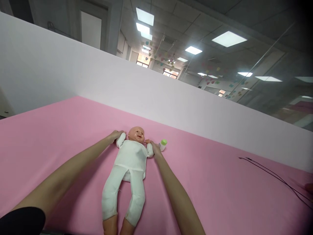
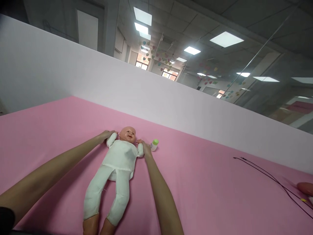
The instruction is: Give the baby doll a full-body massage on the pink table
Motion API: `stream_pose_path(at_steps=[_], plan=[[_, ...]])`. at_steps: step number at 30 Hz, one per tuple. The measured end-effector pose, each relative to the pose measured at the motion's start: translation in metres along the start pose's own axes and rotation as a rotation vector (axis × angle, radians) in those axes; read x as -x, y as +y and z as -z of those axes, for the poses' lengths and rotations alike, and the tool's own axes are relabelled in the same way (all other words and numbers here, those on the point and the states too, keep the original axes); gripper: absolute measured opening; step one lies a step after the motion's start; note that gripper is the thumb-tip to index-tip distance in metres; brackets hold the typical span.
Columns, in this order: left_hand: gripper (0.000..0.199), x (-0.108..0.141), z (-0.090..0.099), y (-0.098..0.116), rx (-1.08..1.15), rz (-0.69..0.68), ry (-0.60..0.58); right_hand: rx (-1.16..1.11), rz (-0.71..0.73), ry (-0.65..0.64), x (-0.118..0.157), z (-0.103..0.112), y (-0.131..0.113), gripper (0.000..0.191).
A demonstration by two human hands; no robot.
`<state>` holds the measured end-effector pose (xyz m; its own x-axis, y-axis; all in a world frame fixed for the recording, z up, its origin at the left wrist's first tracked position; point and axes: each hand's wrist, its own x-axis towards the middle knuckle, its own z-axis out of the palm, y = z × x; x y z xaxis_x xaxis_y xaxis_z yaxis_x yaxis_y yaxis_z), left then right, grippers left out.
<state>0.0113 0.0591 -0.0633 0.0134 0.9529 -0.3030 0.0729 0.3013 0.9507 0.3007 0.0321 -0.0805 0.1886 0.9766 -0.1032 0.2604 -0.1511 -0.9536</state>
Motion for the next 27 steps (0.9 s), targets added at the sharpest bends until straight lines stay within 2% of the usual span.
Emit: stream_pose_path(at_steps=[2, 4, 7, 9, 11, 13, 14, 16, 20, 22, 24, 27], plan=[[0.046, 0.01, 0.008, -0.001, 0.031, -0.083, -0.085, -0.021, 0.063, -0.039, 0.011, 0.008, -0.002, 0.046], [0.046, 0.025, 0.021, -0.001, 0.017, -0.245, -0.238, -0.037, 0.196, -0.119, 0.028, 0.02, -0.006, 0.049], [0.035, 0.05, 0.046, -0.008, -0.149, -0.478, -0.517, -0.008, 0.379, -0.251, 0.062, 0.042, -0.008, 0.048], [0.03, 0.063, 0.06, -0.016, -0.287, -0.566, -0.661, 0.081, 0.414, -0.366, 0.086, 0.054, -0.005, 0.041], [0.029, 0.072, 0.069, -0.027, -0.391, -0.628, -0.755, 0.217, 0.459, -0.504, 0.106, 0.06, 0.0, 0.033], [0.027, 0.077, 0.073, -0.036, -0.439, -0.646, -0.759, 0.318, 0.514, -0.564, 0.118, 0.06, 0.006, 0.027], [0.026, 0.078, 0.073, -0.04, -0.434, -0.635, -0.728, 0.326, 0.52, -0.55, 0.12, 0.059, 0.008, 0.026], [0.026, 0.078, 0.073, -0.045, -0.338, -0.584, -0.584, 0.23, 0.472, -0.425, 0.115, 0.058, 0.015, 0.031], [0.044, 0.067, 0.078, -0.053, 0.01, -0.488, -0.089, -0.124, 0.294, 0.061, 0.085, 0.068, 0.035, 0.055], [0.056, 0.061, 0.084, -0.058, 0.074, -0.438, 0.158, -0.194, 0.198, 0.246, 0.071, 0.077, 0.048, 0.065], [0.057, 0.058, 0.091, -0.062, -0.083, -0.37, 0.363, -0.172, 0.118, 0.322, 0.065, 0.087, 0.058, 0.077], [0.042, 0.06, 0.099, -0.065, -0.592, -0.279, 0.545, -0.022, 0.08, 0.307, 0.066, 0.094, 0.063, 0.08]])
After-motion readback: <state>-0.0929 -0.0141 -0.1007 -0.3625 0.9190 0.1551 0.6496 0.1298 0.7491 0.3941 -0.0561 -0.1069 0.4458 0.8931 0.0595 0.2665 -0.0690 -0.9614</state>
